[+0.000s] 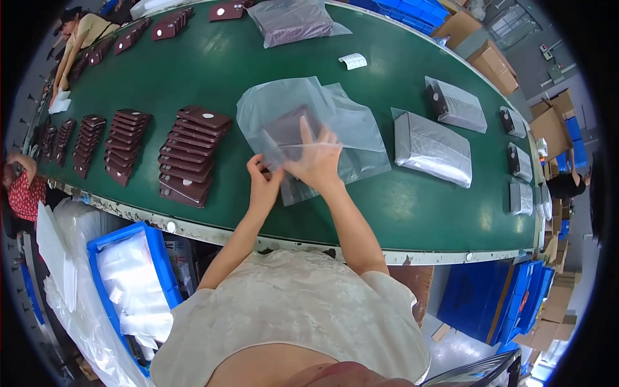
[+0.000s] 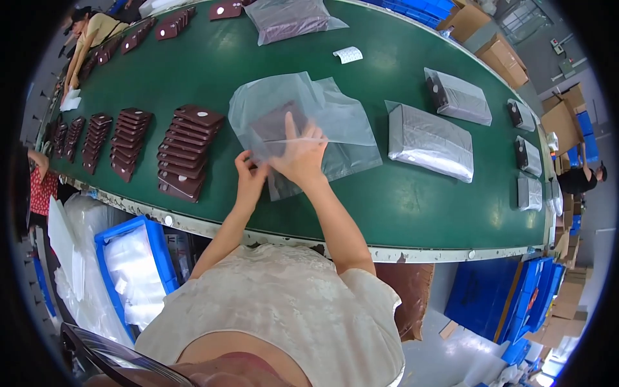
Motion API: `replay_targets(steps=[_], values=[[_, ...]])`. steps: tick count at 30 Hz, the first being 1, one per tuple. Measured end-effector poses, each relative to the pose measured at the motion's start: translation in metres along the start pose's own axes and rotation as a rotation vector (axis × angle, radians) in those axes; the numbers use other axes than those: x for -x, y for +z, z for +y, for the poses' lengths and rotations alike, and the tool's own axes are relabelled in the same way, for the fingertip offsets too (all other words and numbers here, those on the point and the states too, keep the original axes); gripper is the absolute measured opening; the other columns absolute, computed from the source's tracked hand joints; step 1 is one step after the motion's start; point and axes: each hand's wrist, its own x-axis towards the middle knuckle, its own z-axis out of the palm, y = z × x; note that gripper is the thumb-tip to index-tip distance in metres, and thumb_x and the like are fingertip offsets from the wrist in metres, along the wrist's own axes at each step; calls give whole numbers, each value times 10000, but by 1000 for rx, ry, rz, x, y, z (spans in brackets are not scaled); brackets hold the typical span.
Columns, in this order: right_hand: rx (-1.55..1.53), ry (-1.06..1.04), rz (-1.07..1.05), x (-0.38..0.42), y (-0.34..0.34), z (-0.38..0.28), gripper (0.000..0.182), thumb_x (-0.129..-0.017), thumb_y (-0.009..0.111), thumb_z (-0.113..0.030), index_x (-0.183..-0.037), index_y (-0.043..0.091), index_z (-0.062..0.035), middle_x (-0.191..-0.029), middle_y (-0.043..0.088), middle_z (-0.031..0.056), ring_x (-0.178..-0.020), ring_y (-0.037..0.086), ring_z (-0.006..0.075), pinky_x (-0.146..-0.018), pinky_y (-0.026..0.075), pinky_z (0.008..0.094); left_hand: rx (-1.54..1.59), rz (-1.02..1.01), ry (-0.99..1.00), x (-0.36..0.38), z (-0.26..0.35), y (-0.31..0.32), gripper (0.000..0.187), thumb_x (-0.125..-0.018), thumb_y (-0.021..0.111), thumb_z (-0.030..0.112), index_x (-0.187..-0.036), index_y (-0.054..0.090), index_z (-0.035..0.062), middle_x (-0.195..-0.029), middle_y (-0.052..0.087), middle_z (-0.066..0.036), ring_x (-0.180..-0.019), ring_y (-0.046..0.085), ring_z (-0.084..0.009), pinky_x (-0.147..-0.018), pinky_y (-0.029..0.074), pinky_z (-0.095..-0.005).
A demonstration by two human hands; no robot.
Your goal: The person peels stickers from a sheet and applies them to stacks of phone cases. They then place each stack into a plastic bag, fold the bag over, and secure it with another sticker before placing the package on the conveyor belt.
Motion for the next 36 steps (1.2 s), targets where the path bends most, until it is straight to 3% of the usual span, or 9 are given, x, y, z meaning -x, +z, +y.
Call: replay_targets(steps=[3,7,12,15,19,24,27,31,36], values=[[31,-37,58,-1,11,-6,1080,-588,806,-493,-1510,393,-113,-1353,442,347,-1143,490,480,-934,402,542,1074,-89,-750,-23,3,-13,409,-958,627,312,-1250,487,62,-978,598,-77,-829,585,-189,-723,490,-325],[42,-33,86,-7,18,-15,1084,-600,791,-520,-1518,380,-115,-1337,439,349,-1125,495,475,-934,402,540,940,-289,-756,-35,-44,-3,198,-987,580,278,-1039,562,88,-818,589,-17,-651,533,-127,-599,449,-279],[85,33,44,-20,20,-7,1056,-630,767,-541,-1514,384,-110,-1350,420,354,-1131,490,474,-951,391,540,908,-126,-612,-36,-18,-12,183,-1005,538,254,-888,550,114,-720,519,23,-585,469,-74,-508,356,-238],[168,91,161,-58,25,18,1073,-629,763,-540,-1527,356,-116,-1363,421,344,-1162,476,468,-979,370,544,811,-454,-595,-20,-18,-57,214,-1005,530,265,-838,489,137,-679,417,52,-523,367,-54,-478,288,-228],[97,-218,130,-99,27,36,1096,-625,767,-533,-1541,323,-127,-1357,433,314,-1190,463,458,-1004,353,542,758,-513,-636,-16,-14,-76,239,-1001,540,270,-819,452,143,-677,337,66,-521,293,-46,-472,239,-224],[293,-254,217,-100,24,16,1109,-620,776,-513,-1549,303,-135,-1372,421,311,-1220,449,467,-1031,339,542,670,-470,-664,-13,-16,-100,245,-997,548,276,-821,438,147,-680,333,67,-527,278,-44,-469,232,-227],[53,97,51,-87,17,8,1104,-611,789,-487,-1542,318,-126,-1391,399,317,-1224,443,474,-1036,333,552,665,-497,-680,-5,-20,-106,248,-997,554,281,-826,435,145,-673,329,69,-526,276,-43,-469,225,-229],[47,138,93,-70,15,13,1107,-609,794,-468,-1540,316,-109,-1437,358,335,-1258,419,483,-1045,310,570,663,-520,-720,13,-27,-115,221,-996,573,274,-843,468,154,-661,326,84,-515,269,-30,-463,214,-214],[183,-115,213,-19,5,-9,1087,-629,789,-447,-1524,316,-50,-1469,319,351,-1294,389,497,-1062,288,582,530,-572,-676,48,-27,-147,263,-1002,561,312,-840,454,135,-654,322,70,-508,275,-41,-465,215,-225]])
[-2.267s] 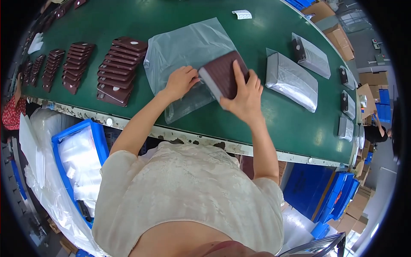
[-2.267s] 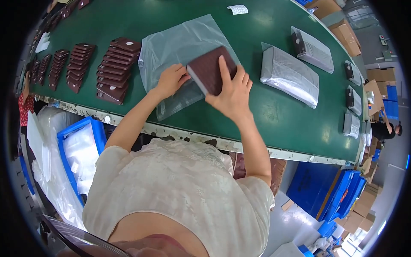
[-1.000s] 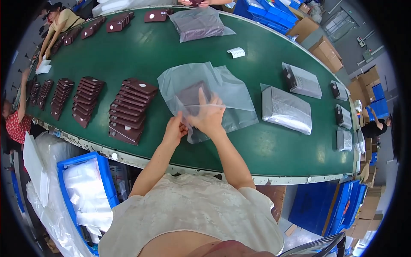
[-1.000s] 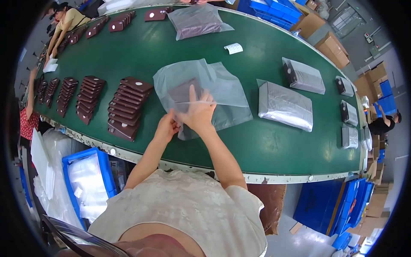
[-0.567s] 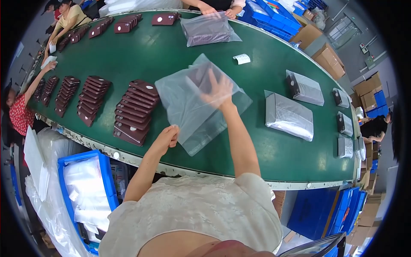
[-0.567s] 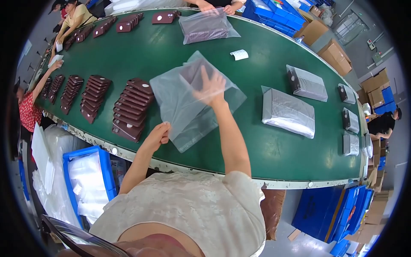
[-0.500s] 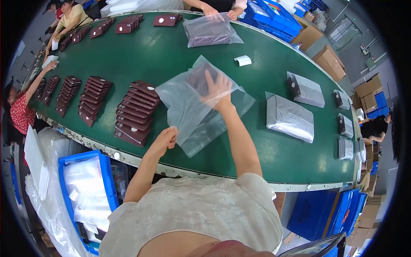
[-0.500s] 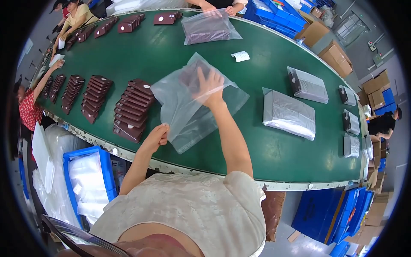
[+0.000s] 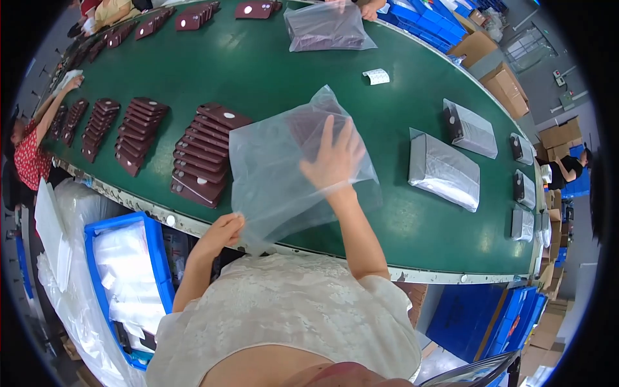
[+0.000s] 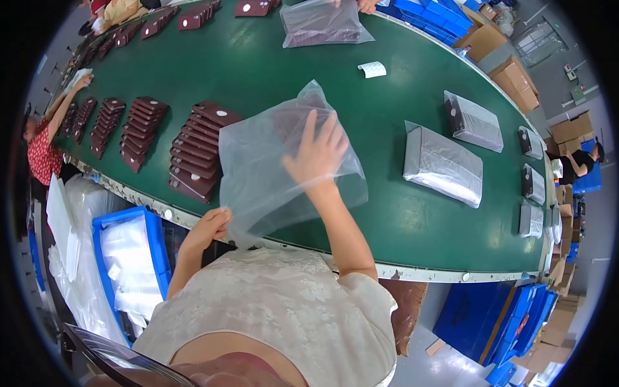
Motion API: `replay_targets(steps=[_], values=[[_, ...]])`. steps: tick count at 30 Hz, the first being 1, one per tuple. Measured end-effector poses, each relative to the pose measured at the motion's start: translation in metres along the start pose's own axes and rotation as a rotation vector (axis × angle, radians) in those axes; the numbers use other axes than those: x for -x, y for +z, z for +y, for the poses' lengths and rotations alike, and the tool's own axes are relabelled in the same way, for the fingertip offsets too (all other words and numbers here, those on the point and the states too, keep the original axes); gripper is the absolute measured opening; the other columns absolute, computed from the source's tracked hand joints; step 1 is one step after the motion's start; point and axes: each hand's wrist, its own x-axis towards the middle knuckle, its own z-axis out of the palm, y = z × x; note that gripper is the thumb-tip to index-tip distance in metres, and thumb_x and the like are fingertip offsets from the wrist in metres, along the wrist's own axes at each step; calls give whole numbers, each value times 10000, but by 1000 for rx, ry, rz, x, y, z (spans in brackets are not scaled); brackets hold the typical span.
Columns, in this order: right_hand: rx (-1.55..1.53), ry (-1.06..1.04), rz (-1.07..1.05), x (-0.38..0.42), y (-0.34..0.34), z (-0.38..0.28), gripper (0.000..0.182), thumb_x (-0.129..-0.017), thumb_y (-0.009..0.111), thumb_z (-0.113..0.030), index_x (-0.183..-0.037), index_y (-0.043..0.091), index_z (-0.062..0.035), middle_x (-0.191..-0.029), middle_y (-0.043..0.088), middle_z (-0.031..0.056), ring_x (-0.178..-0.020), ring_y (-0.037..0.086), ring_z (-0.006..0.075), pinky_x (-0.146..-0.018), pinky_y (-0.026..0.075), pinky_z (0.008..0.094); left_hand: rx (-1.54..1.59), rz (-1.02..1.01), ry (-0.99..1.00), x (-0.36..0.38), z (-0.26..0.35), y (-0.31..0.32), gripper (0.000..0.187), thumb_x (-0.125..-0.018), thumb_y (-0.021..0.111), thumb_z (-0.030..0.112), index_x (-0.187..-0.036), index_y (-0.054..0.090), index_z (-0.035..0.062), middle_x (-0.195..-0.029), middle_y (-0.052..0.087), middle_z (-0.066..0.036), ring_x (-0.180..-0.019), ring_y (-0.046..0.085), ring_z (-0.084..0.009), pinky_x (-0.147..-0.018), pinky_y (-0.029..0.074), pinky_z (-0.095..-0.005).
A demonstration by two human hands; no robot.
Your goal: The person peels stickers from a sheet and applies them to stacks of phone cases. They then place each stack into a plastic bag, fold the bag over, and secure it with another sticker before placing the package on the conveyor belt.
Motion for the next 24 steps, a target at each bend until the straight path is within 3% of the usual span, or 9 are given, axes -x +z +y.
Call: replay_targets(steps=[4,7,9,11,13,16,19,23,24], values=[[-39,29,-102,29,29,-11,1053,-655,774,-408,-1502,313,17,-1496,269,380,-1345,335,517,-1077,272,600,-46,-3,-112,18,-7,-11,205,-982,594,240,-882,481,100,-644,404,42,-509,385,-91,-474,310,-270],[-53,-26,-64,28,28,-5,1055,-678,756,-415,-1495,285,60,-1496,254,400,-1374,307,512,-1081,275,606,-933,527,339,32,32,7,153,-948,618,148,-1002,522,41,-777,547,-45,-666,539,-204,-610,443,-341],[-60,-31,-50,28,27,-3,1052,-682,760,-397,-1494,279,66,-1493,261,400,-1374,304,519,-1087,271,607,-961,735,812,15,67,32,295,-917,629,85,-1180,532,-5,-1053,602,-146,-960,598,-309,-857,485,-398],[-92,-42,-32,30,27,-8,1045,-690,769,-362,-1493,266,78,-1488,275,400,-1376,299,533,-1101,263,609,-668,533,978,-37,62,47,455,-943,606,130,-1356,466,-3,-1306,516,-210,-1221,517,-352,-1045,412,-399],[-148,-44,20,44,25,-7,1051,-693,783,-354,-1493,260,84,-1486,285,393,-1371,312,529,-1108,264,603,-686,502,963,-99,36,67,585,-964,581,168,-1469,344,-9,-1465,411,-243,-1376,407,-369,-1150,312,-420],[-259,-15,150,68,32,3,1066,-698,813,-337,-1491,248,95,-1484,306,380,-1361,339,522,-1122,268,590,-623,492,898,-148,7,73,653,-975,550,180,-1511,245,-36,-1542,309,-264,-1425,328,-393,-1178,256,-448],[-997,376,136,102,46,15,1193,-688,850,-443,-1527,182,79,-1527,270,347,-1425,283,472,-1117,267,587,-920,467,959,-149,-10,81,660,-976,527,195,-1512,234,-55,-1544,296,-279,-1414,334,-417,-1181,258,-454],[-532,313,-76,87,44,25,1228,-702,831,-528,-1532,158,77,-1508,321,331,-1409,330,439,-1088,329,554,-1075,511,890,-151,-9,88,655,-980,501,224,-1507,242,-65,-1528,315,-296,-1400,341,-441,-1177,270,-461],[-531,305,-75,81,43,28,1228,-702,831,-528,-1532,158,77,-1508,321,331,-1409,330,439,-1088,329,554,-1072,518,892,-158,-5,87,655,-980,501,224,-1507,242,-65,-1528,315,-296,-1400,341,-441,-1177,270,-461]])
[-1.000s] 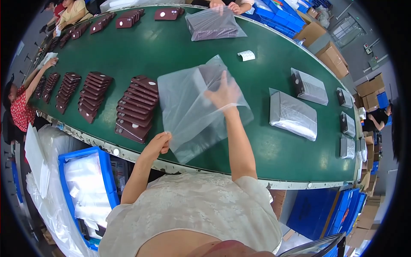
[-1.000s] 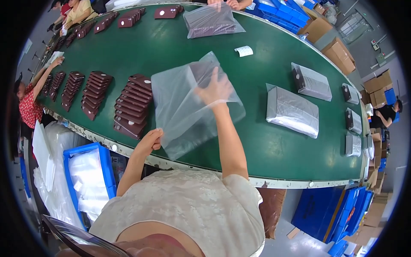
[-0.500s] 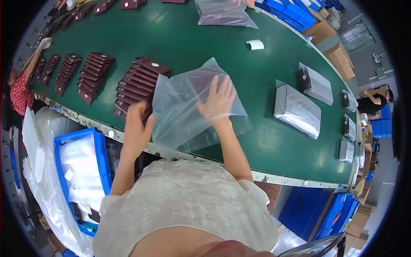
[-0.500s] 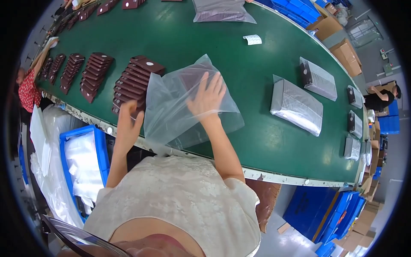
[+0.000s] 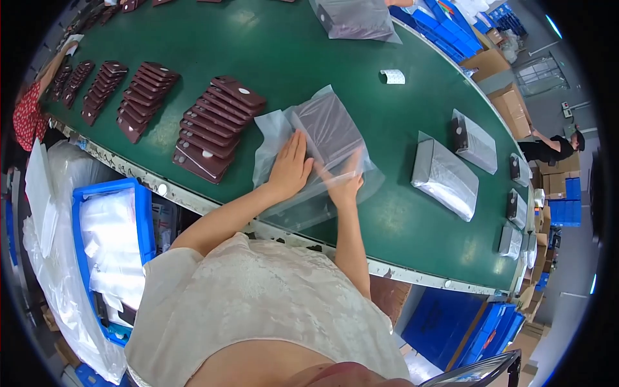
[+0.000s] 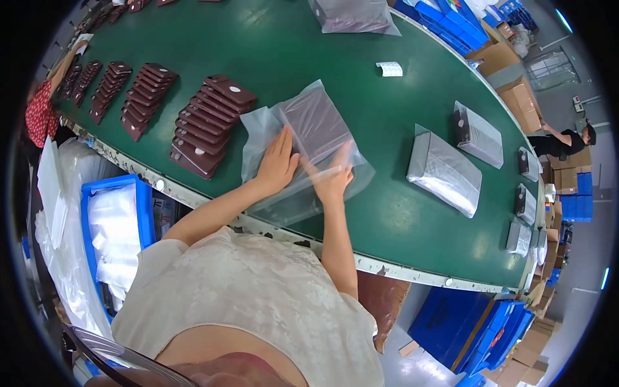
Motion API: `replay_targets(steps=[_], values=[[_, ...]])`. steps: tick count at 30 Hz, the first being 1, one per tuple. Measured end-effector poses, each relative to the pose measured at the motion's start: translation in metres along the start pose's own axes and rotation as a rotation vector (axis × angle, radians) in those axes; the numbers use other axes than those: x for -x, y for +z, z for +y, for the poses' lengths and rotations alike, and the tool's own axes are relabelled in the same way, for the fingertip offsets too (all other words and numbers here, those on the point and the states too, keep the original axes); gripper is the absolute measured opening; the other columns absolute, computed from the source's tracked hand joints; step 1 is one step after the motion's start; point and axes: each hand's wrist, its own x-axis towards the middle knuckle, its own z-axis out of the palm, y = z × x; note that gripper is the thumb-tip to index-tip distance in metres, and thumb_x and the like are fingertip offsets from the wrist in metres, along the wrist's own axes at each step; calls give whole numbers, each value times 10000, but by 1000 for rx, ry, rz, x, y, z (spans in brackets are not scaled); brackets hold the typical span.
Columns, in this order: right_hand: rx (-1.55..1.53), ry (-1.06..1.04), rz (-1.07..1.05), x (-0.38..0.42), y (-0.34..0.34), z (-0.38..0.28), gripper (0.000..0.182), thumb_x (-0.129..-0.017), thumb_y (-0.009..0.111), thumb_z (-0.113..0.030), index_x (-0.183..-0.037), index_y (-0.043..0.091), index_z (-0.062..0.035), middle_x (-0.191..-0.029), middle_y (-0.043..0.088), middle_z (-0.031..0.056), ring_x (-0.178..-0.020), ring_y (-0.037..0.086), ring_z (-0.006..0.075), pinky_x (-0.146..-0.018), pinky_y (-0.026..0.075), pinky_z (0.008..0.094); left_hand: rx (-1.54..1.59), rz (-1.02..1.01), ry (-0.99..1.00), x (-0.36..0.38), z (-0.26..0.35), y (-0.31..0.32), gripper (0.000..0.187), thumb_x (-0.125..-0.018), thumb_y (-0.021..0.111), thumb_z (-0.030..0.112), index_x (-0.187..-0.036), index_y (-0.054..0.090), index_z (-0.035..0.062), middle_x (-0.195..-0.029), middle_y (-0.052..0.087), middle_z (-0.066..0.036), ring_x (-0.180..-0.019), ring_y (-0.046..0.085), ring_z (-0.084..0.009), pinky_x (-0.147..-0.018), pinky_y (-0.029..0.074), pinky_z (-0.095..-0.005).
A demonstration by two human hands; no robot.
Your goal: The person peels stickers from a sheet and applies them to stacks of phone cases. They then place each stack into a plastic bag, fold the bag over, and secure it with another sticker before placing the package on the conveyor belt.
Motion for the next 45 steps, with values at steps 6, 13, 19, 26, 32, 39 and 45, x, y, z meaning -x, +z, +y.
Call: replay_targets(steps=[6,13,19,26,32,39,45], values=[[358,16,-261,-13,-22,14,1011,-747,798,-492,-1466,355,64,-1294,556,327,-1222,538,440,-1000,444,451,-67,-103,81,-26,-20,-2,508,-962,535,206,-1403,435,-25,-1480,415,-259,-1368,395,-431,-1143,315,-468],[-114,166,-808,-16,-105,-52,371,-926,684,-311,-1128,698,-1,-888,730,106,-860,682,201,-774,513,324,147,346,-234,67,-25,-141,337,-900,588,26,-1229,628,84,-1382,504,-171,-1292,476,-338,-1043,404,-408],[-432,-241,-626,-57,-9,-173,402,-956,667,-177,-1291,593,32,-1164,661,94,-1027,613,150,-905,478,278,1240,906,-901,106,-64,-165,433,-946,567,76,-1372,495,84,-1407,463,-84,-1260,476,-235,-1026,408,-398],[26,-543,-354,-126,177,-150,707,-884,666,-492,-1337,532,34,-1384,530,237,-1225,552,384,-1043,430,448,1136,511,-851,52,-96,-154,535,-982,553,217,-1433,345,18,-1310,505,-150,-1229,504,-246,-1027,437,-389],[-98,-192,-694,-135,149,-171,753,-884,650,-516,-1353,485,49,-1404,512,224,-1203,573,370,-1013,449,448,546,171,-844,-31,-140,-151,588,-980,572,327,-1425,354,11,-1338,489,-247,-1190,541,-362,-1021,446,-420],[-680,-202,-339,-72,127,-184,759,-854,775,-280,-1403,361,41,-1270,574,170,-1106,603,287,-971,467,379,495,299,-338,-16,-90,-214,711,-960,620,296,-1499,240,28,-1409,443,-280,-1319,463,-393,-1082,406,-430],[-641,-357,-302,-58,157,-166,809,-840,786,-227,-1437,303,30,-1245,557,194,-1147,569,301,-995,450,394,507,270,-213,15,-137,-172,777,-948,648,264,-1513,173,20,-1393,455,-290,-1312,476,-399,-1065,421,-434]])
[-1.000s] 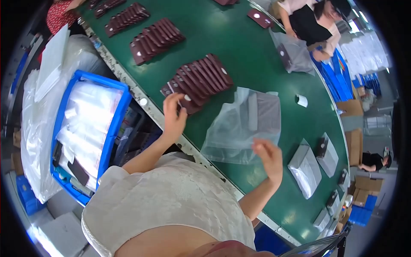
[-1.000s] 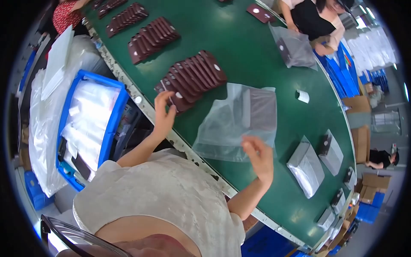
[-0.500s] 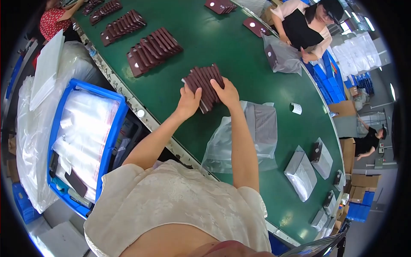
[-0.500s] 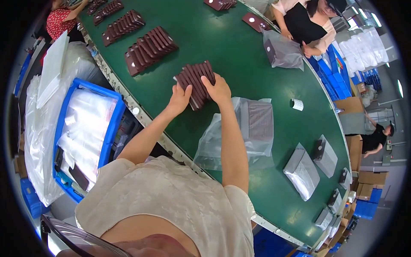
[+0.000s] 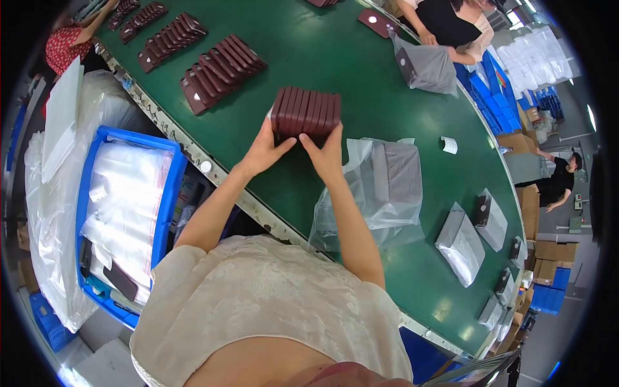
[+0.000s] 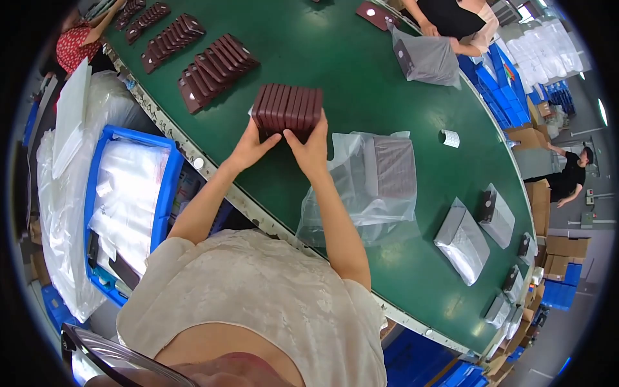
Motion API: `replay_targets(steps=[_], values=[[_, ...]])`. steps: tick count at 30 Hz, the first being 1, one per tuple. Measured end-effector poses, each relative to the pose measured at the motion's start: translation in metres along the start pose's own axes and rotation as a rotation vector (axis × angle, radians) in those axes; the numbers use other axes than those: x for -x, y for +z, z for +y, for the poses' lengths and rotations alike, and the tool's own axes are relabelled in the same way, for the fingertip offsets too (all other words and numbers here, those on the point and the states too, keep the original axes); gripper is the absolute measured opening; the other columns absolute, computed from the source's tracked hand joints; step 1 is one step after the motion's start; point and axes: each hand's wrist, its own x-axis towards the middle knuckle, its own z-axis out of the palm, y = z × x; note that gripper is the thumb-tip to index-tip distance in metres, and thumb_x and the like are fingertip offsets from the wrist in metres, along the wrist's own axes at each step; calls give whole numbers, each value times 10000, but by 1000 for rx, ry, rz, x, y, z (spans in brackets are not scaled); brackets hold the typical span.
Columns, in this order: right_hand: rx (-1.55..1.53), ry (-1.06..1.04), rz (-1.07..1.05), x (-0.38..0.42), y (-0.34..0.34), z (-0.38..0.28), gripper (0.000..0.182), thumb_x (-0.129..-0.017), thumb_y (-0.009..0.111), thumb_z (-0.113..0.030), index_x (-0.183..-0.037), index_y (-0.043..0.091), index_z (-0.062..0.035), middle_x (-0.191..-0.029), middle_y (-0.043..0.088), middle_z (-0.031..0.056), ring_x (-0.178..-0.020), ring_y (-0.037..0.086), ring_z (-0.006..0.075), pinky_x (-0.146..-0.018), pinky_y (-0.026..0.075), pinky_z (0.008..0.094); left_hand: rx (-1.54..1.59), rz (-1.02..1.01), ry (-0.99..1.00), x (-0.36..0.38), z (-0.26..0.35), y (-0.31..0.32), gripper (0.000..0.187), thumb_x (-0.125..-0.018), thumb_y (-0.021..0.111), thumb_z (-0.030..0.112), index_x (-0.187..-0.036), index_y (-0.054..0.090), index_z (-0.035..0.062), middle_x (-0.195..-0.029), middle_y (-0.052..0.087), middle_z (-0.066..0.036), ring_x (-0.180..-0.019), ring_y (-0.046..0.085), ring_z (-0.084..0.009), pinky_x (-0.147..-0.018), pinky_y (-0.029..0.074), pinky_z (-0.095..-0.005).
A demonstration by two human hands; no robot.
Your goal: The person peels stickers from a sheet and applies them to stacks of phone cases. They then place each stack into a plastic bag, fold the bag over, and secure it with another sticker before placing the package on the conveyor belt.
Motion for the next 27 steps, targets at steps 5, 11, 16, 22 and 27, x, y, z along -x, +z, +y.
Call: replay_targets(steps=[5,11,16,22,27], values=[[447,94,-112,-5,-16,-38,792,-889,716,-351,-1459,328,38,-1307,544,245,-1195,547,351,-1040,423,418,-338,-22,-309,-7,62,-13,803,-962,619,328,-1538,143,35,-1395,452,-292,-1252,519,-422,-1034,443,-444],[406,280,-249,7,-13,12,792,-912,654,-427,-1469,345,44,-1329,525,269,-1224,517,392,-1052,413,443,-468,13,-417,6,34,-11,769,-977,565,375,-1568,164,90,-1394,469,-256,-1204,544,-411,-1010,453,-449],[277,241,-200,19,-7,21,846,-898,653,-462,-1469,325,68,-1309,505,286,-1216,508,429,-1045,417,458,-486,214,-147,8,-7,6,669,-981,557,327,-1546,279,100,-1361,497,-210,-1205,544,-359,-1009,451,-413],[335,245,-143,20,-2,12,690,-921,662,-364,-1432,412,27,-1307,542,238,-1216,523,364,-1042,422,427,-113,197,-359,-12,-20,2,495,-998,529,289,-1442,462,81,-1321,518,-152,-1203,531,-283,-1038,414,-353],[337,247,-47,23,2,14,664,-913,673,-352,-1418,441,11,-1276,552,222,-1185,544,351,-1017,440,419,102,455,-352,1,-24,31,432,-1022,487,282,-1403,502,80,-1342,516,-146,-1210,513,-286,-1072,379,-370]])
